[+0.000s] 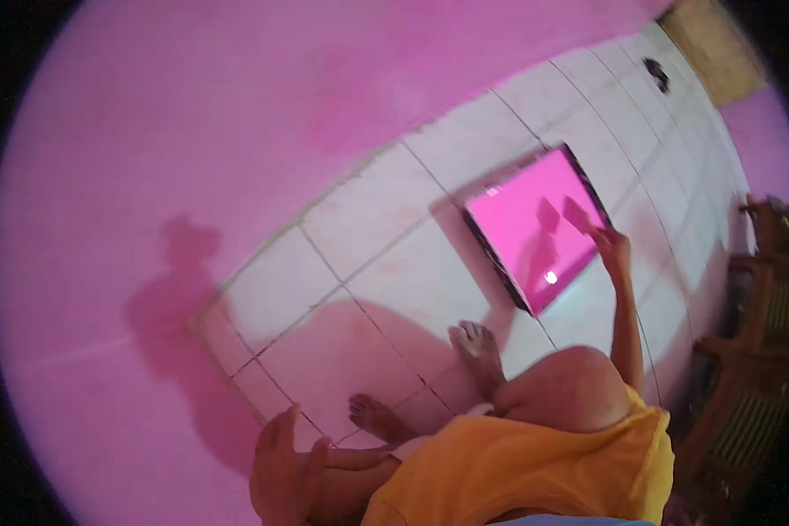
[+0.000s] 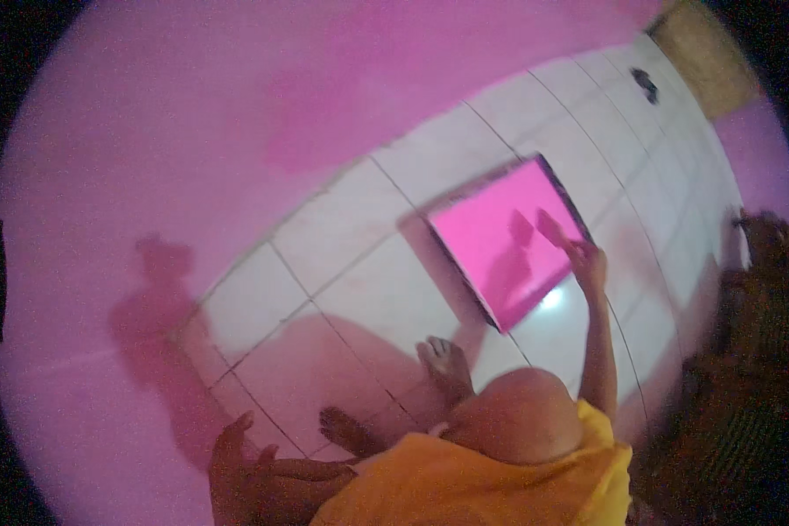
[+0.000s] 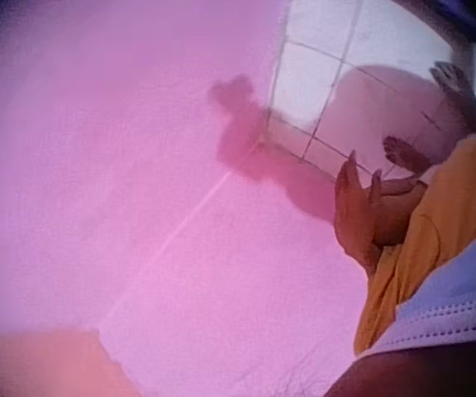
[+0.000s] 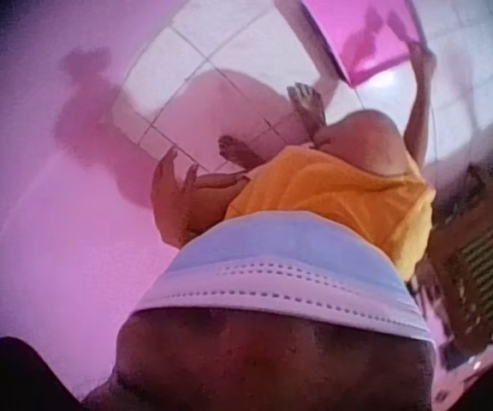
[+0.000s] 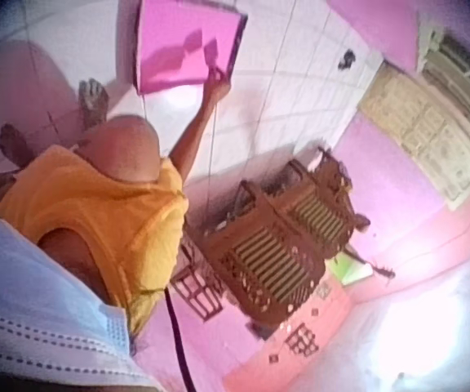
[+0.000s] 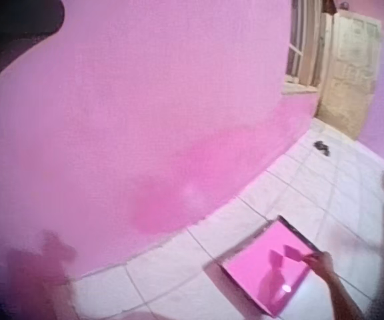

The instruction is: The person paints a wall with pink paint using a brush, dipping the brush into a paint tray on the floor.

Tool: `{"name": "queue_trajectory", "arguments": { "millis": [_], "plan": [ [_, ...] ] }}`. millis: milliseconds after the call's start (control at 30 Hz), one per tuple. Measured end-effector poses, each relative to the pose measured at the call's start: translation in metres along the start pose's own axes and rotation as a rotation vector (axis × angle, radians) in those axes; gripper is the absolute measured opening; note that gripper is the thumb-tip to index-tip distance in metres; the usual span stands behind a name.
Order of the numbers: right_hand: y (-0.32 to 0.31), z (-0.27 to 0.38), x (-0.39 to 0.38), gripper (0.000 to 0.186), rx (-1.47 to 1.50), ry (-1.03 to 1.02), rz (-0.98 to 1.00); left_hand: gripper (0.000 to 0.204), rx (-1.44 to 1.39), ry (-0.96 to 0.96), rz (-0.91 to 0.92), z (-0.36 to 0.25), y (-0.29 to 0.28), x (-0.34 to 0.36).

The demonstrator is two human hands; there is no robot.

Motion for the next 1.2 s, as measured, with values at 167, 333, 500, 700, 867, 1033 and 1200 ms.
{"name": "queue_trajectory", "arguments": {
  "millis": [167,333,500,700,867,1033,1200],
  "plan": [
    [-0.007,-0.011,-0.014,0.026,0.094,0.008,-0.167,0.05,-0.263,-0.02,0.025,0.01,0.012,0.006],
    [-0.01,0.018,-0.012,0.029,0.0,0.064,-0.133,0.051,0.003,0.065,-0.014,0.005,0.009,0.009],
    [0.01,-0.024,-0.009,0.029,0.295,0.111,-0.193,0.049,-0.019,0.001,0.03,0.006,0.006,0.003],
    [0.03,-0.05,-0.021,0.028,0.559,0.3,-0.15,0.046,-0.462,-0.042,0.022,0.022,0.021,0.007],
    [0.054,-0.026,-0.023,0.022,1.507,0.59,0.066,0.044,-0.17,0.053,-0.1,0.008,0.007,0.003],
    [0.066,0.08,0.032,0.018,1.863,0.391,0.138,0.048,-0.045,0.149,-0.145,0.012,0.005,0.004],
    [0.062,0.225,0.108,0.037,1.506,-0.043,0.048,0.05,-0.015,0.102,-0.116,0.026,0.012,0.016]
  ]
}}
Point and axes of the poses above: each hand's wrist, its own x-axis towards the middle knuckle, its own y-axis out of the palm, z = x × y, the point moved 5 cm from there along x, towards the middle knuckle, and after that the axes turned 9 degrees about -y, right-handed, at the moved point
